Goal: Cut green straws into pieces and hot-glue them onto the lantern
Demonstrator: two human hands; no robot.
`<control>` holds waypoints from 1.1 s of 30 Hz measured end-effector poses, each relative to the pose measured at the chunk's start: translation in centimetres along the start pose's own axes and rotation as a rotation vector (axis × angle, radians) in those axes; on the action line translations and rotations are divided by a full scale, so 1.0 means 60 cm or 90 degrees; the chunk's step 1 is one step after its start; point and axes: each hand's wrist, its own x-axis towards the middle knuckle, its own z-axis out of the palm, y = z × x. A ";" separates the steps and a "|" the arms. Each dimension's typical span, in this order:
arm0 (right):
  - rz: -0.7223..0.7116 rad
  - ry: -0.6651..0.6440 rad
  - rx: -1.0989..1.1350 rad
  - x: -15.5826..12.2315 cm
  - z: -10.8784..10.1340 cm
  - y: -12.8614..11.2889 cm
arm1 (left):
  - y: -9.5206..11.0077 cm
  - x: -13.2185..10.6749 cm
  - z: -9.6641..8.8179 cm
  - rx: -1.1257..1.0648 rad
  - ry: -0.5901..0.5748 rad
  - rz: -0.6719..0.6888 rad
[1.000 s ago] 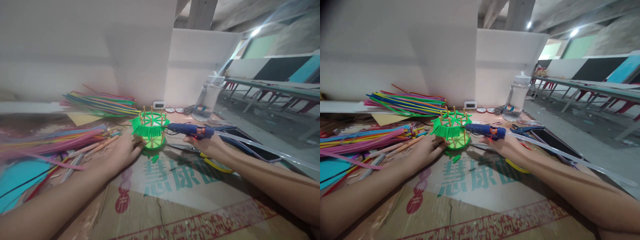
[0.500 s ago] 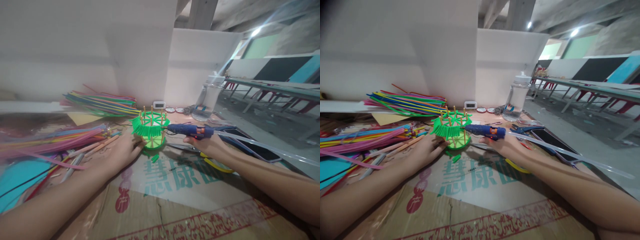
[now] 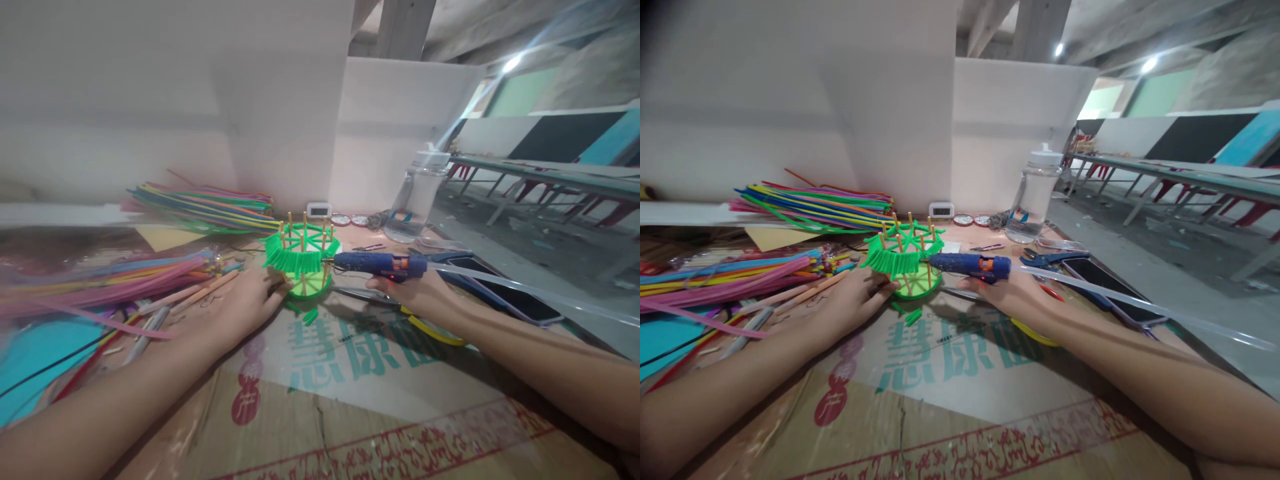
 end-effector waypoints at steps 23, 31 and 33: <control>-0.001 -0.006 -0.027 0.001 -0.006 -0.006 | 0.001 -0.001 -0.001 -0.003 -0.003 0.006; -0.014 -0.002 -0.024 0.003 -0.002 -0.009 | 0.004 0.000 -0.003 -0.012 0.003 0.003; -0.014 -0.008 -0.016 0.003 -0.002 -0.010 | 0.003 0.000 -0.003 -0.014 0.000 0.001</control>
